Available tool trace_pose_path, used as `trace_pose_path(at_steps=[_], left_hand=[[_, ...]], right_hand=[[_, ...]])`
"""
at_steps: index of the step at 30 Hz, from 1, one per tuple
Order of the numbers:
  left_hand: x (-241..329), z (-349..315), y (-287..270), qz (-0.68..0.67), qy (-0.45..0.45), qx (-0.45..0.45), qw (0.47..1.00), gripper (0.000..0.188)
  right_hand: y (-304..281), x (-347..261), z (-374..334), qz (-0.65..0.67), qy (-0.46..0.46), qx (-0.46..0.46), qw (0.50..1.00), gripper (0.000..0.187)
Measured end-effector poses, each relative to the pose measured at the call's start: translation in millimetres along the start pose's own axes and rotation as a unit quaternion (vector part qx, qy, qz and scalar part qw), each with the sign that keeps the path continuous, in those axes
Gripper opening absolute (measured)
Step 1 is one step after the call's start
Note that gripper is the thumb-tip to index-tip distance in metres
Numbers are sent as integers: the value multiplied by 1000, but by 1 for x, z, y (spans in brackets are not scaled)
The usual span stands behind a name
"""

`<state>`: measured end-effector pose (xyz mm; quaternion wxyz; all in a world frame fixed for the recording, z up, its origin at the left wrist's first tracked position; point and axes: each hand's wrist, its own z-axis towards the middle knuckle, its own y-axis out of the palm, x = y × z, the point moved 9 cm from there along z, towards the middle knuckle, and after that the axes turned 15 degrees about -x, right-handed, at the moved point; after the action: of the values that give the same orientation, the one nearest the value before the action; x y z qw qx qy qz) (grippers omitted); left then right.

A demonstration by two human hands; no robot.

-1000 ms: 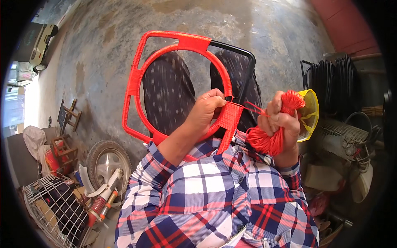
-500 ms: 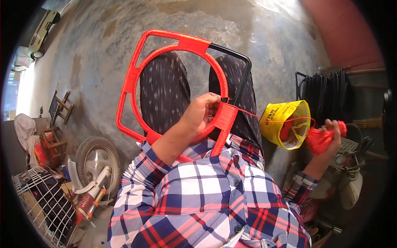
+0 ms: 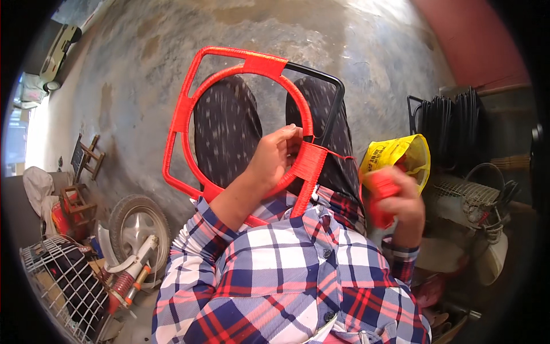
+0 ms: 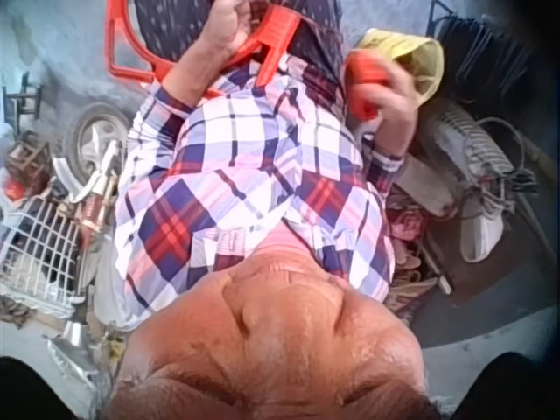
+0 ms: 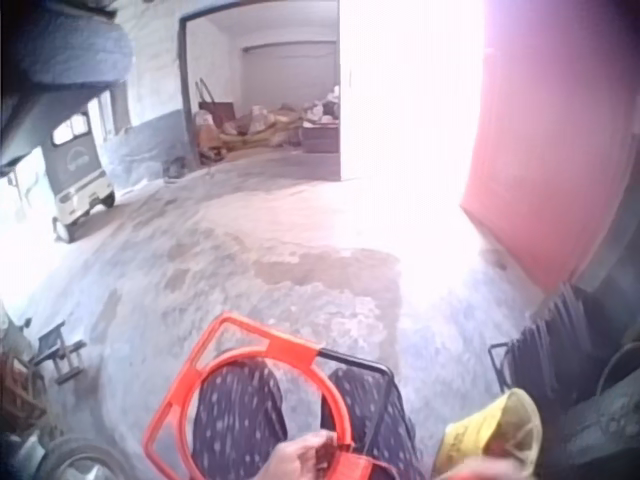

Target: Weaving a red cord around a furniture frame.

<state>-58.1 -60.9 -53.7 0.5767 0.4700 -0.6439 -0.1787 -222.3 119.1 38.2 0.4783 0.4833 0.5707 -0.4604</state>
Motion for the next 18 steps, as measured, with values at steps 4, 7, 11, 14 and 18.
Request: trace_pose_path(at_steps=[4,7,11,14,18], left_hand=[[11,-4,15,-8,43,-53,998,42],[13,-4,24,-46,61,-78,994,45],[11,-4,30,-62,50,-83,993,44],[8,-3,31,-39,16,-48,998,43],[-4,-4,29,-103,-21,-72,992,32]], right_hand=[[67,2,60,-348,119,-144,918,59],[54,-10,73,-332,153,-55,929,78],[36,-8,92,-268,131,54,953,92],[29,13,99,-180,17,63,981,94],[18,13,96,139,-72,74,985,92]])
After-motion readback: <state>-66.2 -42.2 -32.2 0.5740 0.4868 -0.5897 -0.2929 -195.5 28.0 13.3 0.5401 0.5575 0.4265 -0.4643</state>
